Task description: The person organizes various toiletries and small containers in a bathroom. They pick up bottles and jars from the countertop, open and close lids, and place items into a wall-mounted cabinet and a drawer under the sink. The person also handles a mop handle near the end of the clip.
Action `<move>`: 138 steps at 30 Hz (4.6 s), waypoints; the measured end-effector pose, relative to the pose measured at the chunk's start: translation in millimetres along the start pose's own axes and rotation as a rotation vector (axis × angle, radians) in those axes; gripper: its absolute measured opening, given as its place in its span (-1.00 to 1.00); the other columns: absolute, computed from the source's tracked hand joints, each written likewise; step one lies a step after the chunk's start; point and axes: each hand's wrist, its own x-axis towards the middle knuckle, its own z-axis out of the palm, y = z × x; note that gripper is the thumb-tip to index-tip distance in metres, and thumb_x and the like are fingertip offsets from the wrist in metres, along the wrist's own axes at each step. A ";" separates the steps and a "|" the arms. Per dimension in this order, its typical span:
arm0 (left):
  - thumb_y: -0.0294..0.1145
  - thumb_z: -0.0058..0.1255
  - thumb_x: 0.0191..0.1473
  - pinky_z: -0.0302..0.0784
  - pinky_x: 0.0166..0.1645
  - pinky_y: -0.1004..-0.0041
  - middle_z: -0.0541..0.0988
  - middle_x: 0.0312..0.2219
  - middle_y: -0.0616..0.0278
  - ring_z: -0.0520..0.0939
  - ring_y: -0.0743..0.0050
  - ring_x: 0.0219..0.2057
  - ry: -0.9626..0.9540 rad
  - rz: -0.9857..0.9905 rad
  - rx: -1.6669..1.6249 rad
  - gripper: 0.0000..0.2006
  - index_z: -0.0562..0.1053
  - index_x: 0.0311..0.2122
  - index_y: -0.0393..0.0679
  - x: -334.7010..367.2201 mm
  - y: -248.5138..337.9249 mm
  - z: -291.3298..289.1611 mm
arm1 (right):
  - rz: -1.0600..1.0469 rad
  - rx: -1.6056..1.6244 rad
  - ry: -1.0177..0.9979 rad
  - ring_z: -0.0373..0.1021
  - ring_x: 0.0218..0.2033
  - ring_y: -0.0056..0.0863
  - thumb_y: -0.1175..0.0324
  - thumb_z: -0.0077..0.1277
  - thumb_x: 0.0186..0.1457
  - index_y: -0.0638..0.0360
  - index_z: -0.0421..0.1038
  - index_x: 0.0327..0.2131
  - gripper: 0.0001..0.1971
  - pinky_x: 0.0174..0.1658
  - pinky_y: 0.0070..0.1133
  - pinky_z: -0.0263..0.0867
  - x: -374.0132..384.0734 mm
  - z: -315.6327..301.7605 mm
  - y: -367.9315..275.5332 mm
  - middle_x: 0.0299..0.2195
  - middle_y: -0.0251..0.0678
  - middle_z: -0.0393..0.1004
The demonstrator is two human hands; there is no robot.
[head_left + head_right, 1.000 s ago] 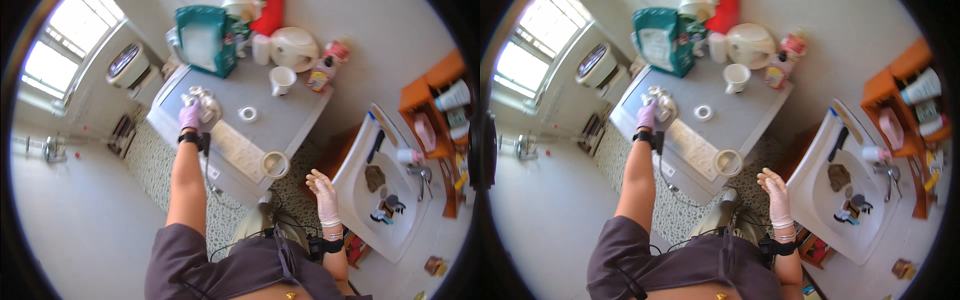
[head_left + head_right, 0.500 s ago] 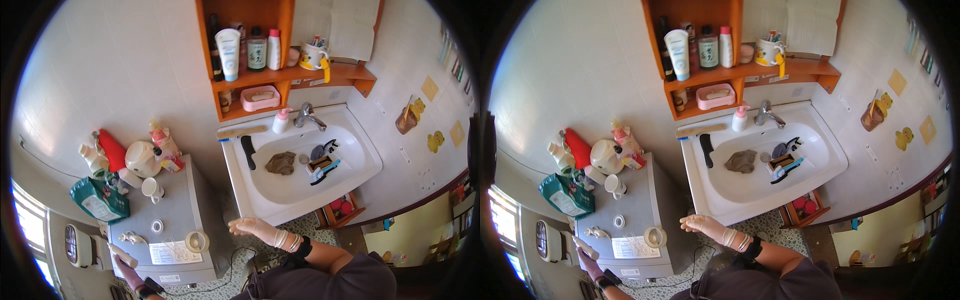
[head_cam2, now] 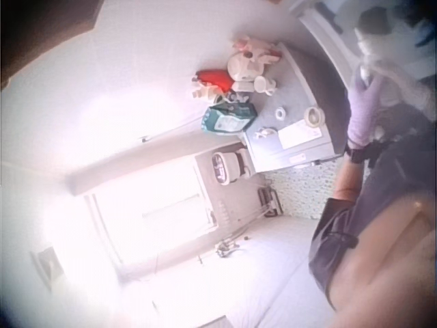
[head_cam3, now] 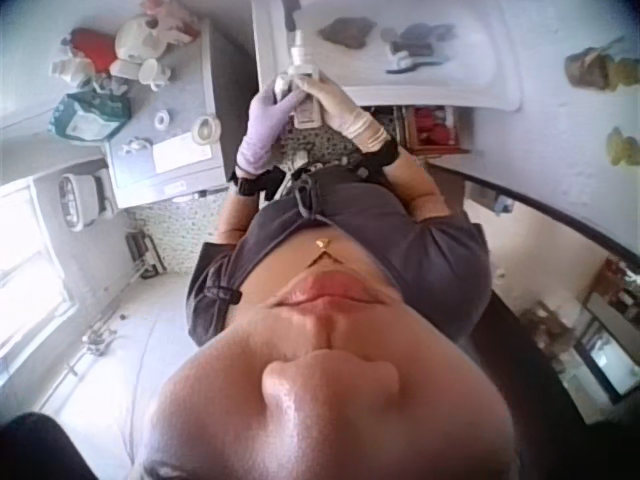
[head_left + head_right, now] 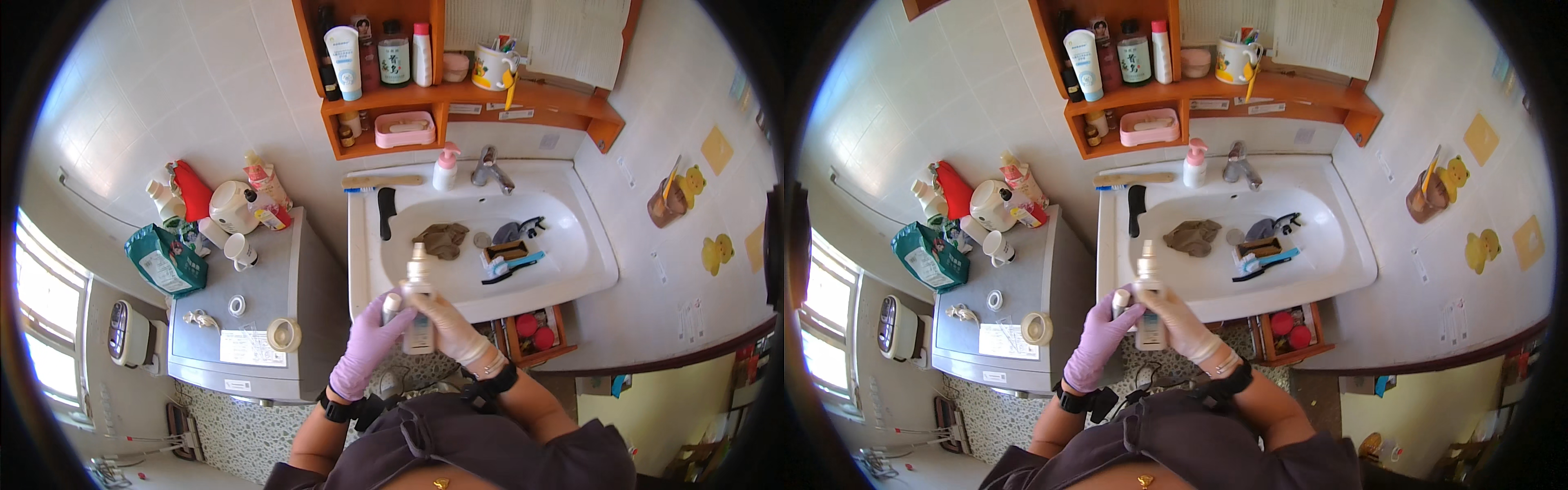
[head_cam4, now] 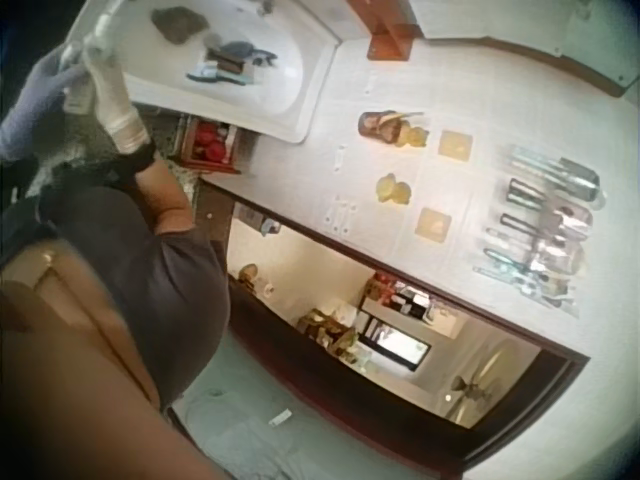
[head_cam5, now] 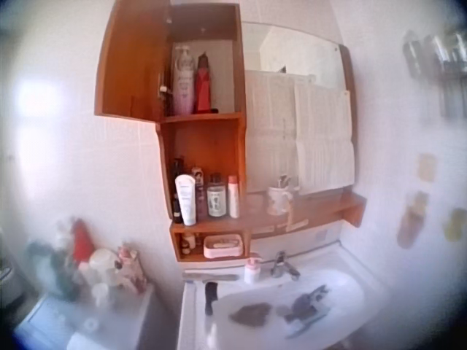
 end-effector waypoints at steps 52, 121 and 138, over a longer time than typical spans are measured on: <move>-0.41 0.27 -0.03 0.52 -0.19 0.51 0.59 -0.35 0.31 0.56 0.60 -0.35 0.345 0.707 -0.034 -0.60 0.45 -0.06 -0.23 217.1 182.9 -32.4 | -1.349 -2.834 0.684 0.28 0.06 -0.38 0.24 -0.01 0.11 0.08 0.45 -0.07 -0.68 0.24 -0.12 -0.07 240.8 66.9 -348.5 -0.09 -0.40 0.50; -0.10 0.01 0.14 0.53 -0.23 0.17 0.61 -0.36 -0.02 0.61 -0.11 -0.31 0.677 0.773 0.359 -0.70 0.48 -0.14 -0.07 299.9 186.2 18.4 | -0.915 -2.087 0.192 0.41 -0.15 -0.15 0.30 0.16 -0.04 0.04 0.52 -0.20 -0.73 -0.05 -0.39 0.34 183.3 60.1 -367.4 -0.23 -0.21 0.49; -0.09 0.20 -0.02 0.52 -0.14 0.26 0.53 -0.13 0.14 0.61 0.10 -0.20 0.651 0.672 0.536 -0.50 0.37 -0.02 -0.10 295.0 202.7 34.4 | -0.894 -2.501 0.289 0.39 -0.05 -0.34 0.37 -0.04 0.10 -0.23 0.51 -0.08 -0.68 0.06 -0.40 0.29 242.9 64.9 -374.3 -0.10 -0.37 0.49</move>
